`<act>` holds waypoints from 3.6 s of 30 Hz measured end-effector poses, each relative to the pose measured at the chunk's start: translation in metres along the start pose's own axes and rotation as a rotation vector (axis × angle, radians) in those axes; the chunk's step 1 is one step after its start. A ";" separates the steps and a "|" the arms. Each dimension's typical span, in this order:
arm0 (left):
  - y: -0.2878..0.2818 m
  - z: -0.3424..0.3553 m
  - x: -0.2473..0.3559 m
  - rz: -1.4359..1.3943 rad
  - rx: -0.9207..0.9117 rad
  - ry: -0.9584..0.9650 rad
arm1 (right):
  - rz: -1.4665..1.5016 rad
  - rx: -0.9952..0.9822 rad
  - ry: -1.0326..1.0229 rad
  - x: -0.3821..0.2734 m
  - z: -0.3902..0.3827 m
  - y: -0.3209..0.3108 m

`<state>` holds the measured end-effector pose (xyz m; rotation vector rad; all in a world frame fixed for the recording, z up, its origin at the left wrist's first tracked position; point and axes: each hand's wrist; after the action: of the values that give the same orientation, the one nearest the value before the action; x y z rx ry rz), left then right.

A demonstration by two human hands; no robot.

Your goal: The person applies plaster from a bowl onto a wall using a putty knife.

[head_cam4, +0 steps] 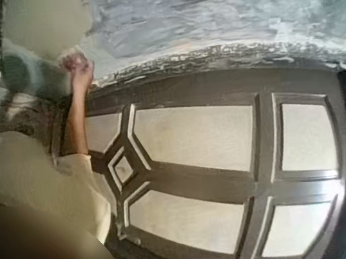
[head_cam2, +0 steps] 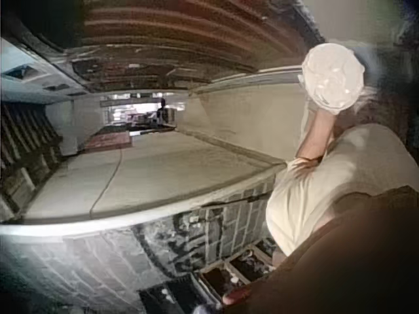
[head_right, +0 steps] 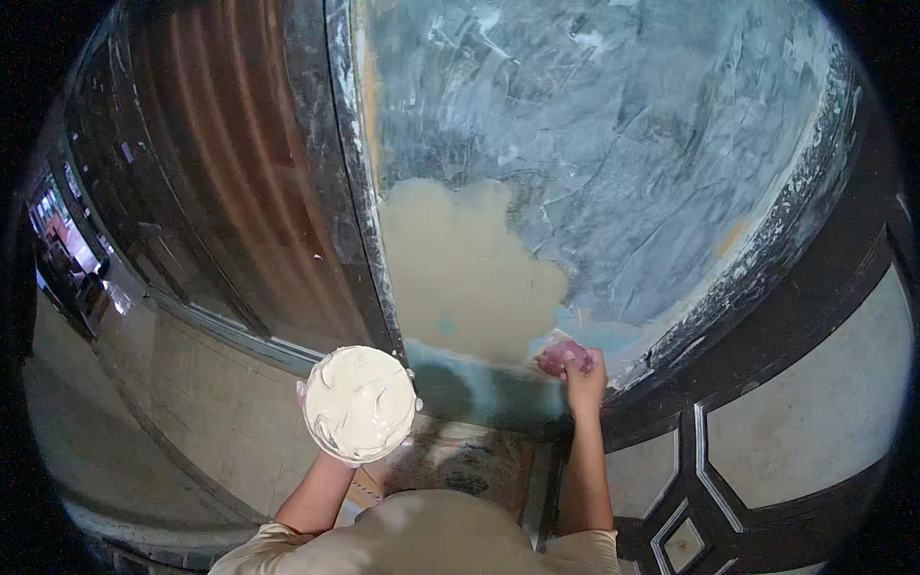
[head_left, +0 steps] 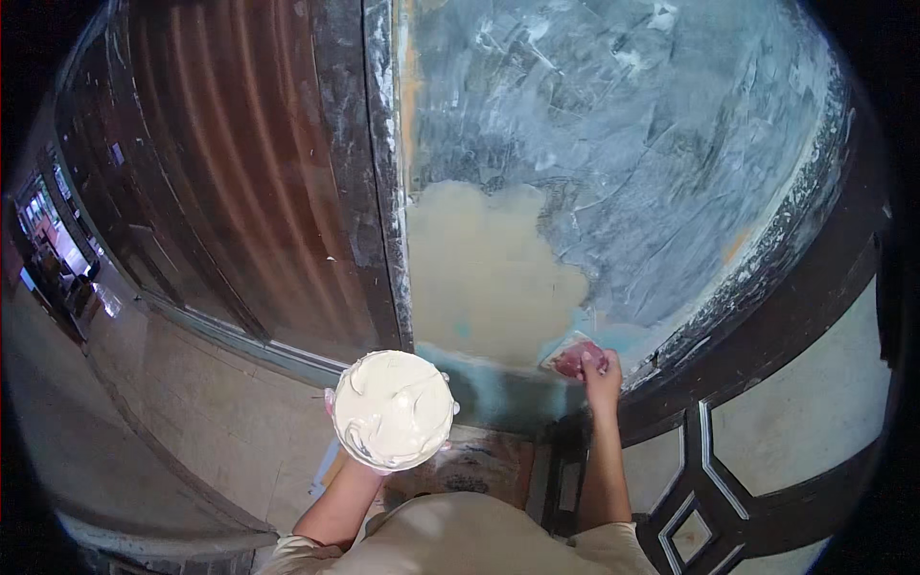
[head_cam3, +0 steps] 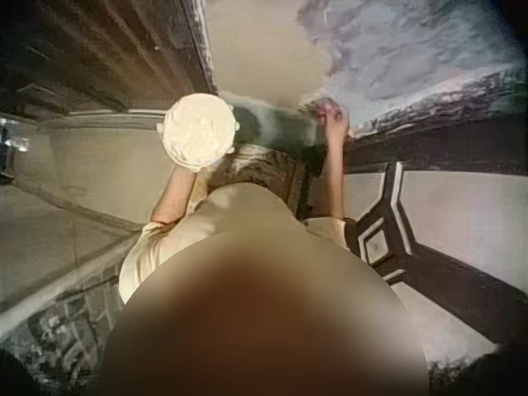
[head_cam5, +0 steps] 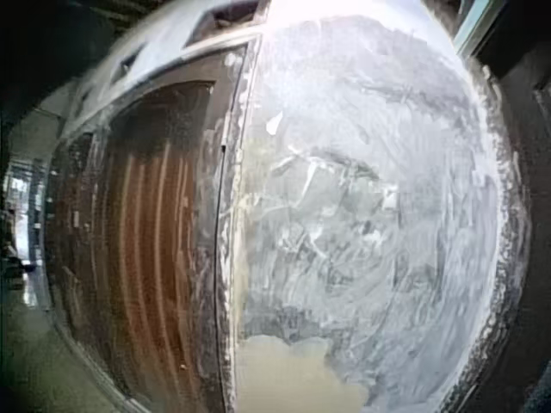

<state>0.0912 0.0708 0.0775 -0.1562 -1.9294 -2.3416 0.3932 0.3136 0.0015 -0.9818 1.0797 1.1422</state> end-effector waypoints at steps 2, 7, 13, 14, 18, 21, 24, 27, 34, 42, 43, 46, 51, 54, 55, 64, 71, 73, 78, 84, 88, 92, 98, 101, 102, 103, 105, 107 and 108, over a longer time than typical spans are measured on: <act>0.001 0.005 -0.006 0.002 -0.013 -0.030 | -0.325 -0.031 -0.246 -0.009 0.013 0.019; -0.004 0.012 -0.017 -0.034 0.033 -0.037 | -0.512 0.058 -0.434 -0.079 0.026 0.064; 0.007 0.013 -0.026 -0.148 -0.001 0.021 | -0.774 0.198 -0.334 0.038 0.022 0.019; 0.010 0.013 -0.026 -0.165 -0.025 -0.007 | -0.776 0.203 -0.329 0.068 0.013 0.010; -0.011 0.005 -0.010 0.068 0.174 0.016 | 0.076 0.024 0.218 0.083 -0.023 0.021; -0.011 0.007 -0.003 0.046 0.133 -0.016 | 0.368 -0.044 0.308 0.038 -0.037 0.045; -0.004 0.008 0.002 -0.081 0.057 -0.095 | 0.404 -0.109 0.269 -0.017 -0.028 0.071; 0.002 0.006 0.008 -0.101 0.022 -0.128 | 0.468 -0.081 0.228 -0.050 -0.018 0.099; -0.004 -0.015 0.031 -0.076 0.054 -0.077 | 0.333 0.133 0.384 0.027 -0.040 0.116; 0.018 -0.018 0.044 -0.353 -0.008 -0.001 | 0.507 0.066 0.457 0.009 -0.053 0.121; 0.017 -0.018 0.047 -0.372 0.024 0.002 | 0.549 0.054 0.369 -0.012 -0.040 0.127; 0.014 -0.018 0.051 -0.358 0.082 -0.020 | 0.554 0.031 0.214 -0.044 -0.012 0.140; -0.015 -0.026 0.066 0.056 0.111 -0.054 | 0.386 0.142 0.300 0.017 -0.031 0.146; -0.012 -0.027 0.066 0.069 0.146 -0.026 | 0.388 0.270 0.409 0.128 -0.076 0.143; 0.002 -0.026 0.062 -0.151 0.119 -0.052 | 0.423 0.159 0.566 0.151 -0.086 0.136; -0.011 -0.030 0.076 -0.130 0.100 -0.051 | 0.434 0.033 0.271 -0.037 -0.042 0.157; 0.015 -0.025 0.062 -0.402 0.098 -0.014 | 0.316 0.176 0.270 0.038 -0.036 0.162; 0.010 -0.028 0.061 -0.377 0.147 -0.022 | 0.273 0.207 0.352 0.066 -0.062 0.152; -0.005 -0.027 0.063 -0.172 0.187 -0.003 | 0.502 0.052 0.607 0.098 -0.097 0.137; 0.013 -0.018 0.048 -0.359 0.021 -0.007 | 0.528 0.069 0.248 -0.023 -0.040 0.144; -0.003 -0.022 0.050 -0.248 0.169 -0.027 | 0.610 0.028 0.274 -0.048 -0.008 0.135; -0.002 -0.018 0.041 -0.181 0.147 -0.056 | 0.605 0.026 0.400 0.060 -0.014 0.125; -0.018 -0.018 0.038 -0.070 0.099 -0.030 | 0.628 0.041 0.767 0.151 -0.085 0.117; -0.012 -0.019 0.034 -0.063 0.140 -0.028 | 0.541 0.134 0.653 0.117 -0.068 0.126; -0.008 -0.019 0.029 -0.180 0.185 0.002 | 0.481 0.166 0.518 0.108 -0.062 0.127; -0.006 -0.007 0.023 -0.191 0.177 -0.069 | 0.225 0.179 0.203 0.186 -0.035 0.099; -0.024 -0.018 0.030 -0.018 0.229 0.011 | 0.322 0.098 0.287 0.138 -0.029 0.112; -0.011 -0.015 0.023 -0.100 0.088 -0.032 | 0.405 0.082 0.324 0.124 -0.023 0.108; -0.023 -0.018 0.029 -0.007 0.079 -0.047 | 0.407 0.078 0.328 0.129 -0.027 0.107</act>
<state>0.0591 0.0573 0.0565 -0.1997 -2.0430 -2.2813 0.2937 0.3295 -0.1351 -0.9321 1.6309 1.2773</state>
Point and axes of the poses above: each hand's wrist, its own z-axis towards the middle knuckle, its own y-axis out of the palm, x = y × z, and after that the axes turned 5 degrees about x, right-handed
